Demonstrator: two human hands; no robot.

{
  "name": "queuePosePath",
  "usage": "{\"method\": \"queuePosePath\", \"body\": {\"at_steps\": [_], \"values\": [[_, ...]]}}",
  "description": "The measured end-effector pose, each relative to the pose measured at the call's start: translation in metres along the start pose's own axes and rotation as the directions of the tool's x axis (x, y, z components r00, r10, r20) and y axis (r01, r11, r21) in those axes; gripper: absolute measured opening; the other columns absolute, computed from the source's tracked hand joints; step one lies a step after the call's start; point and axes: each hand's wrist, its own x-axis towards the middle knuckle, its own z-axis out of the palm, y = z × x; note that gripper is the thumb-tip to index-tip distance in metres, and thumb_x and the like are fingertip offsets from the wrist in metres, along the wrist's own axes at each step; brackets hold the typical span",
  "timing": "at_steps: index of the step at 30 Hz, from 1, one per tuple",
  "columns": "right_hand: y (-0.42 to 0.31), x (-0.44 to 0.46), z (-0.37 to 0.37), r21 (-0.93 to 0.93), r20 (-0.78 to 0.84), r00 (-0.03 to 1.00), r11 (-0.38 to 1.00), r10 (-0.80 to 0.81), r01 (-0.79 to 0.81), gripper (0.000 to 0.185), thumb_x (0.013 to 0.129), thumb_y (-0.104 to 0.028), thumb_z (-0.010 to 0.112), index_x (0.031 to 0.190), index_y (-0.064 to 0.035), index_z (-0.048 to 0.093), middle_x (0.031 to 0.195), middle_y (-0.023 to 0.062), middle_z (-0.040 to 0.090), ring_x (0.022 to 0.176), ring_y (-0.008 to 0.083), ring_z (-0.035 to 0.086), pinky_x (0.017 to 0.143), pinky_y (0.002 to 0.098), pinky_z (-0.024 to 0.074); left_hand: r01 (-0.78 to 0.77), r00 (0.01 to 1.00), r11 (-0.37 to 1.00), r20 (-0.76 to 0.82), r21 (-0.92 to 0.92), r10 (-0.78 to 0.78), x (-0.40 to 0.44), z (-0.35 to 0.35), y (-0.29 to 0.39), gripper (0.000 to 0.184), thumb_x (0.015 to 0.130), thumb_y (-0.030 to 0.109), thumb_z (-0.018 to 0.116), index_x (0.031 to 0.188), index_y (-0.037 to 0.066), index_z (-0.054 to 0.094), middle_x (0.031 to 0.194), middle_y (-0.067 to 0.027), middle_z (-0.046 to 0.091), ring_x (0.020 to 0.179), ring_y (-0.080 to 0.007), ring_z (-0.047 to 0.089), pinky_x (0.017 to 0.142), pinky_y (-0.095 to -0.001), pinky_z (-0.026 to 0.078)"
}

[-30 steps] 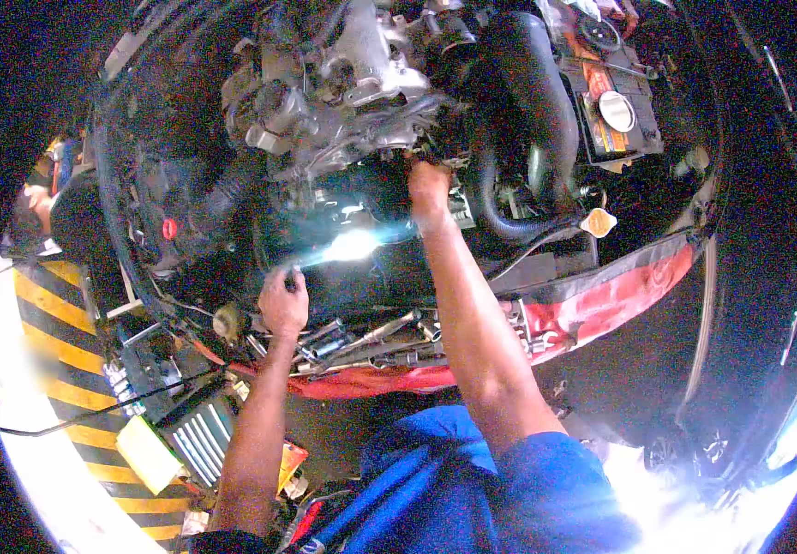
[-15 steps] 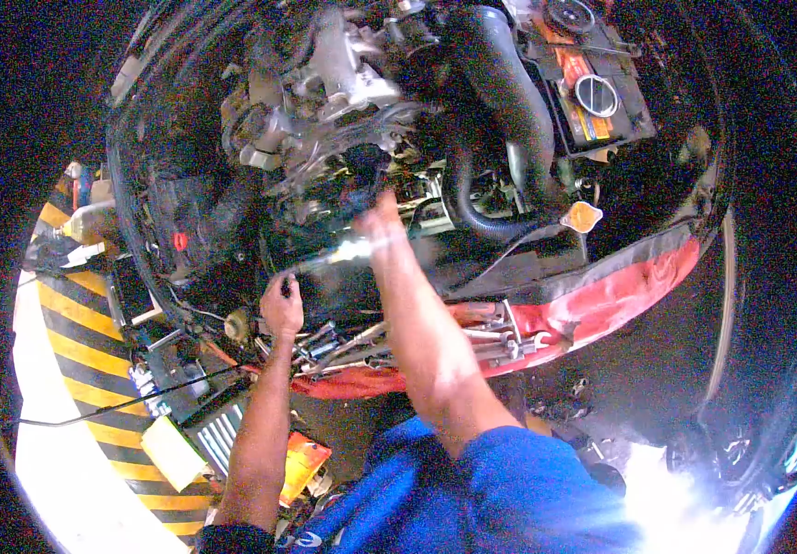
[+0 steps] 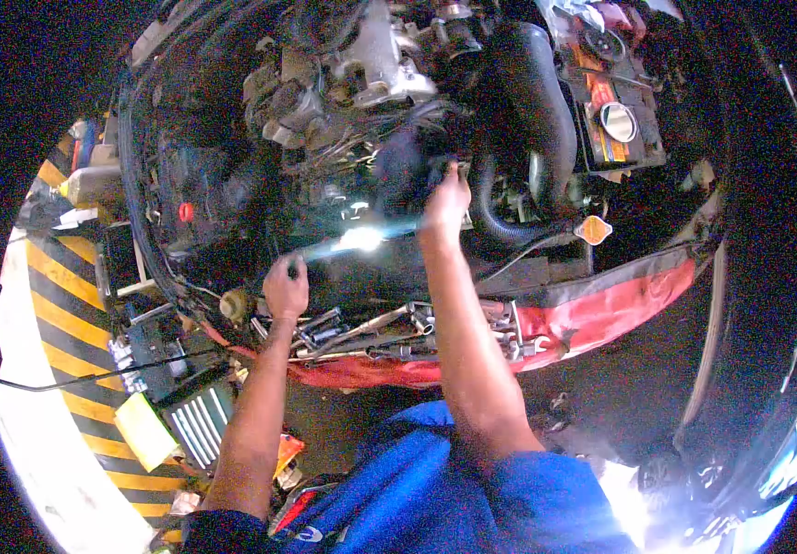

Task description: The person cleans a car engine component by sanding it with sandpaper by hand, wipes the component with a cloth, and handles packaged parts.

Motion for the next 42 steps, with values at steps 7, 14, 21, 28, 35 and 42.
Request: {"method": "queuePosePath", "body": {"at_steps": [7, 14, 21, 28, 35, 42], "values": [[-0.005, -0.049, 0.013, -0.869, 0.322, 0.845, 0.222, -0.427, 0.443, 0.040, 0.093, -0.030, 0.045, 0.105, 0.0071, 0.053, 0.106, 0.0321, 0.051, 0.097, 0.0464, 0.053, 0.086, 0.0492, 0.0428, 0.028, 0.999, 0.999, -0.022, -0.017, -0.028, -0.001, -0.002, -0.002, 0.024, 0.085, 0.028, 0.056, 0.089, 0.005, 0.064, 0.091, -0.0145, 0.065, 0.084, -0.0326, 0.062, 0.076, -0.0413, 0.049], [0.031, -0.013, 0.048, -0.869, 0.492, 0.764, -0.186, -0.418, 0.458, 0.036, 0.083, -0.029, 0.054, 0.096, 0.0047, 0.053, 0.088, 0.0221, 0.059, 0.070, 0.0341, 0.064, 0.061, 0.0413, 0.0541, -0.016, 0.994, 0.998, -0.113, -0.062, 0.009, 0.002, -0.006, 0.003, 0.020, 0.084, 0.025, 0.057, 0.084, 0.006, 0.065, 0.085, -0.0133, 0.065, 0.080, -0.0312, 0.062, 0.072, -0.0389, 0.050], [0.083, 0.081, -0.023, -0.440, 0.851, 0.260, -0.348, -0.457, 0.828, 0.034, 0.080, -0.021, 0.054, 0.105, 0.0012, 0.057, 0.093, 0.0154, 0.060, 0.084, 0.0330, 0.059, 0.075, 0.0436, 0.0484, 0.040, 0.999, 0.997, -0.033, -0.061, -0.042, -0.001, -0.006, -0.001, 0.022, 0.083, 0.028, 0.057, 0.089, 0.009, 0.066, 0.091, -0.0111, 0.065, 0.084, -0.0298, 0.062, 0.074, -0.0387, 0.051], [-0.030, -0.006, 0.013, -0.857, 0.297, 0.949, 0.408, -0.108, 0.315, 0.032, 0.089, -0.021, 0.050, 0.108, 0.0039, 0.055, 0.100, 0.0242, 0.060, 0.091, 0.0381, 0.058, 0.082, 0.0388, 0.0428, 0.074, 0.997, 0.996, -0.013, -0.043, -0.074, -0.004, -0.012, 0.003, 0.023, 0.084, 0.029, 0.055, 0.091, 0.010, 0.066, 0.094, -0.0104, 0.065, 0.086, -0.0297, 0.062, 0.077, -0.0392, 0.050], [-0.178, -0.127, -0.107, -0.751, 0.345, 0.230, -0.121, -0.910, 0.649, 0.029, 0.090, -0.021, 0.054, 0.111, -0.0010, 0.053, 0.102, 0.0174, 0.055, 0.098, 0.0349, 0.053, 0.086, 0.0424, 0.0417, 0.060, 0.996, 0.996, -0.062, -0.059, -0.063, -0.006, -0.013, 0.002, 0.025, 0.085, 0.031, 0.054, 0.091, 0.009, 0.066, 0.092, -0.0127, 0.066, 0.084, -0.0314, 0.063, 0.073, -0.0412, 0.051], [-0.150, -0.134, -0.202, -0.795, 0.591, 0.614, -0.504, -0.523, 0.336, 0.040, 0.089, -0.031, 0.056, 0.124, -0.0105, 0.052, 0.119, 0.0193, 0.051, 0.107, 0.0383, 0.049, 0.093, 0.0471, 0.0384, 0.077, 0.997, 0.995, -0.018, -0.066, -0.079, -0.007, -0.016, 0.002, 0.027, 0.085, 0.032, 0.054, 0.091, 0.008, 0.066, 0.091, -0.0141, 0.066, 0.083, -0.0327, 0.063, 0.074, -0.0426, 0.050]]}}
